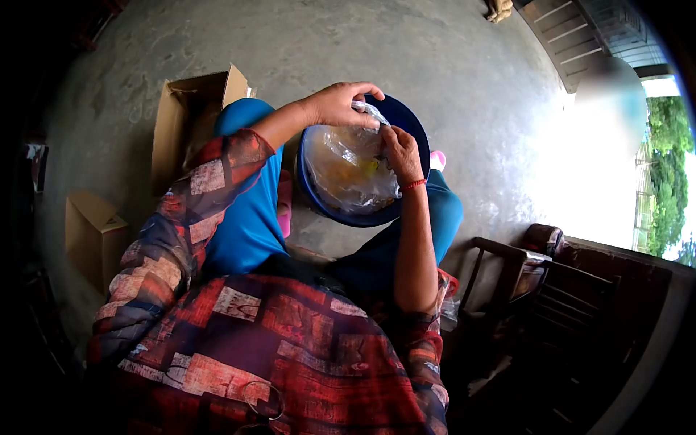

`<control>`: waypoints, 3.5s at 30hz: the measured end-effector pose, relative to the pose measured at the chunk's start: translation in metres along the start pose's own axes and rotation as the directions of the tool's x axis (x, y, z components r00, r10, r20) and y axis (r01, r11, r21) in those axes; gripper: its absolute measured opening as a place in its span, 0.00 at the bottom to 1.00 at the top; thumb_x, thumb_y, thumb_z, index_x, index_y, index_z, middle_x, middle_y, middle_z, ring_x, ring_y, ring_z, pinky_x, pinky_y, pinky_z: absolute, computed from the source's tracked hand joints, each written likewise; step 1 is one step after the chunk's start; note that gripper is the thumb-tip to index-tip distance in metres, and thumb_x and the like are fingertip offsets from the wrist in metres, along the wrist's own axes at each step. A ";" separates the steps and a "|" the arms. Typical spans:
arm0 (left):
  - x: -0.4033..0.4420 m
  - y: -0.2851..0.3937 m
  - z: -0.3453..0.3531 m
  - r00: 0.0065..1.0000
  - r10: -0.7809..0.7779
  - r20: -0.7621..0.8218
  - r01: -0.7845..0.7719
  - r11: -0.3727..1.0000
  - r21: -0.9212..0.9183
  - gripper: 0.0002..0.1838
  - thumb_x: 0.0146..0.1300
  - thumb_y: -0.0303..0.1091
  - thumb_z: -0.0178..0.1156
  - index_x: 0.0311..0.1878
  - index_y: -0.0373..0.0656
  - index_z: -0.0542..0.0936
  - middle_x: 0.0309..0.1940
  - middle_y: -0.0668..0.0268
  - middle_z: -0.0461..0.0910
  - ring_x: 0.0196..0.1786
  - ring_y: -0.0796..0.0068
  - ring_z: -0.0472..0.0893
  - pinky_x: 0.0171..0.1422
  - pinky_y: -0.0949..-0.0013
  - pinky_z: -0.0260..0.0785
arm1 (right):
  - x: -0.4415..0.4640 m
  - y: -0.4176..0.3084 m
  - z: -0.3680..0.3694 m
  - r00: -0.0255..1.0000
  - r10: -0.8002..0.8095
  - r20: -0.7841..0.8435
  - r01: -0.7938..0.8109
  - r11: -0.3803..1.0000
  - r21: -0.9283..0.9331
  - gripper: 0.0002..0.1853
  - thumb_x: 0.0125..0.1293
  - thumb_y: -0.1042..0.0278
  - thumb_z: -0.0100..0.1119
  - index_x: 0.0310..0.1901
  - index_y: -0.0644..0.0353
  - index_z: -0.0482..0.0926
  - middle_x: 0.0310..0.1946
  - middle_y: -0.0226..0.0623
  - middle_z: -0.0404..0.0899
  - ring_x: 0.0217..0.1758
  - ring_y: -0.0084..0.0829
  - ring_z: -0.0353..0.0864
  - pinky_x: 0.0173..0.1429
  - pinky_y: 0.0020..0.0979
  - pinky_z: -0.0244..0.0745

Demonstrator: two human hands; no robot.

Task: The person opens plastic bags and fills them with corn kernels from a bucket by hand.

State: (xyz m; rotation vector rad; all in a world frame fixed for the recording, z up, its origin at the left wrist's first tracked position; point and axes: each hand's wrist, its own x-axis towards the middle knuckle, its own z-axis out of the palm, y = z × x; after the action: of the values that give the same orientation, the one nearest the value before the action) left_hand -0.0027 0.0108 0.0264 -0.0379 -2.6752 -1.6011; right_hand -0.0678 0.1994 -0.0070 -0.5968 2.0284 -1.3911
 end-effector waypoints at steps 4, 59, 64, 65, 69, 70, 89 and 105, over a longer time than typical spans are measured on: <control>-0.008 0.002 0.005 0.981 0.192 -0.006 -0.180 0.931 0.317 0.24 0.42 0.42 0.64 0.46 0.51 0.73 0.43 0.59 0.71 0.44 0.57 0.75 0.47 0.62 0.69 | 0.000 0.001 0.007 1.000 -0.026 0.001 0.026 0.997 0.067 0.16 0.66 0.59 0.45 0.25 0.61 0.73 0.17 0.22 0.67 0.20 0.14 0.64 0.24 0.19 0.59; 0.001 -0.013 0.007 0.957 -0.197 0.212 0.123 0.940 0.318 0.19 0.44 0.46 0.62 0.34 0.41 0.80 0.30 0.61 0.81 0.34 0.73 0.78 0.41 0.71 0.68 | -0.005 0.001 0.012 0.920 -0.269 -0.284 0.306 0.947 0.093 0.07 0.55 0.76 0.55 0.36 0.64 0.73 0.30 0.27 0.73 0.28 0.15 0.69 0.32 0.17 0.66; -0.001 -0.024 0.012 0.887 -0.205 0.414 0.243 0.969 -0.039 0.12 0.55 0.45 0.57 0.32 0.48 0.83 0.30 0.68 0.80 0.32 0.77 0.75 0.38 0.71 0.68 | -0.007 0.024 0.007 0.976 -0.174 0.128 0.214 0.691 -0.690 0.14 0.47 0.58 0.64 0.29 0.60 0.77 0.14 0.39 0.71 0.17 0.26 0.70 0.26 0.29 0.67; -0.002 -0.022 0.012 0.870 -0.180 0.459 0.265 0.956 -0.127 0.12 0.57 0.45 0.56 0.32 0.48 0.83 0.29 0.70 0.79 0.32 0.78 0.75 0.38 0.71 0.67 | -0.007 0.031 0.008 0.981 -0.136 0.139 0.194 0.643 -0.741 0.14 0.48 0.57 0.63 0.24 0.61 0.77 0.17 0.42 0.74 0.17 0.29 0.70 0.26 0.31 0.67; -0.007 -0.001 0.002 0.914 -0.190 0.358 0.299 0.912 -0.281 0.13 0.60 0.45 0.54 0.34 0.48 0.83 0.28 0.73 0.78 0.33 0.83 0.71 0.39 0.77 0.65 | -0.003 0.037 0.000 0.979 -0.178 0.097 0.193 0.966 -0.170 0.10 0.55 0.66 0.60 0.27 0.66 0.77 0.17 0.28 0.74 0.22 0.17 0.68 0.27 0.23 0.65; -0.006 -0.003 0.001 0.954 -0.039 0.297 0.155 0.914 -0.376 0.13 0.61 0.44 0.53 0.37 0.47 0.82 0.29 0.74 0.77 0.34 0.85 0.70 0.39 0.79 0.64 | -0.012 0.012 0.004 0.987 -0.151 0.047 0.151 0.989 0.006 0.08 0.57 0.69 0.58 0.29 0.67 0.76 0.20 0.21 0.72 0.25 0.12 0.66 0.29 0.19 0.63; 0.007 -0.021 -0.005 0.944 -0.240 0.227 0.243 0.970 0.016 0.20 0.63 0.51 0.47 0.38 0.48 0.82 0.31 0.64 0.79 0.28 0.75 0.71 0.45 0.70 0.66 | -0.007 -0.003 0.002 0.761 -0.470 -0.448 0.267 0.856 -0.444 0.08 0.58 0.70 0.53 0.38 0.59 0.79 0.33 0.34 0.75 0.33 0.25 0.76 0.38 0.24 0.70; -0.006 -0.002 -0.011 0.835 -0.167 0.524 0.402 0.835 -0.376 0.19 0.62 0.51 0.47 0.31 0.46 0.77 0.14 0.76 0.65 0.15 0.89 0.58 0.17 0.81 0.47 | -0.005 0.016 0.003 0.968 -0.231 -0.100 0.227 0.973 -0.049 0.17 0.64 0.59 0.46 0.46 0.63 0.74 0.33 0.29 0.76 0.36 0.21 0.73 0.38 0.21 0.69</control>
State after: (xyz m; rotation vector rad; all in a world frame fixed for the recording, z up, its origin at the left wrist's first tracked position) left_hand 0.0031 0.0007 0.0299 -0.0263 -2.6055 -2.6366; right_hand -0.0631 0.2064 -0.0219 -0.8117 2.1249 -1.5493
